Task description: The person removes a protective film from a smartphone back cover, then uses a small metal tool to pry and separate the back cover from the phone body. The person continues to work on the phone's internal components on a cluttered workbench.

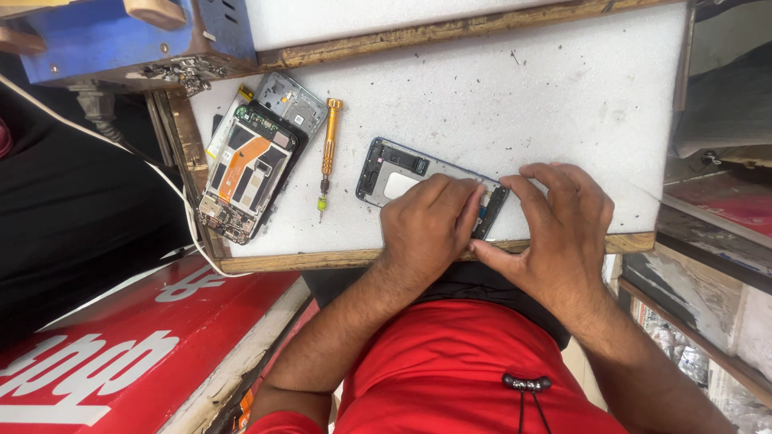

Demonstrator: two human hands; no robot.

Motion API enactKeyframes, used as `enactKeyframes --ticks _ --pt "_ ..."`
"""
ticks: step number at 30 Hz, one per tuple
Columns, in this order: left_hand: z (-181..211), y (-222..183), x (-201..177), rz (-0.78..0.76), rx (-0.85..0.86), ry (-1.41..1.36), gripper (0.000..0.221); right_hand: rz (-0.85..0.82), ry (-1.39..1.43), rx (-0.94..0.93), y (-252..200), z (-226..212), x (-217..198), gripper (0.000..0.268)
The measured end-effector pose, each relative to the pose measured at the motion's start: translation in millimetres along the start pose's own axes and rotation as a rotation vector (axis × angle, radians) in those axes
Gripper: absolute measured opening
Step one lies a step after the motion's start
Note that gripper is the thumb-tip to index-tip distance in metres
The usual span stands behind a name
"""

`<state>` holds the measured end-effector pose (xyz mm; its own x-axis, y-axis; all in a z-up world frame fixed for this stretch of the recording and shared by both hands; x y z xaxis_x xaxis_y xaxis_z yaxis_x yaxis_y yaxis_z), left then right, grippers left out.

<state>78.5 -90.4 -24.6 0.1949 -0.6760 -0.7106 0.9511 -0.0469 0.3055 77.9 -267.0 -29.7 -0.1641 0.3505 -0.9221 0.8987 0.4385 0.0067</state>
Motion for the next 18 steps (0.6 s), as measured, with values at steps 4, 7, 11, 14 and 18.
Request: enactKeyframes --ticks 4,7,11,14,18 --pt "2 4 -1 -0.012 0.013 0.003 0.011 -0.001 0.001 0.004 1 0 1 0.088" --pt "3 4 0 -0.029 0.016 0.004 0.012 -0.006 0.000 0.008 1 0 1 0.086" --pt "3 3 4 -0.009 -0.001 0.019 0.011 -0.013 0.008 0.008 1 2 1 0.085" --pt "-5 3 6 -0.054 -0.084 0.050 0.012 -0.026 0.009 0.008 1 0 1 0.088" --pt "-25 4 -9 0.017 -0.183 0.148 0.012 -0.004 0.020 -0.009 2 -1 -1 0.093"
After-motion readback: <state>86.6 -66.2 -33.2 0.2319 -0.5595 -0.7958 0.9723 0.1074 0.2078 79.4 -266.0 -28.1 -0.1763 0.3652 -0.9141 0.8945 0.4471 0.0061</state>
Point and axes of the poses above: each hand's wrist, its own y-axis towards the middle knuckle, its own x-axis out of the palm, z = x × y, the point moved 3 cm from there along y, towards the middle knuckle
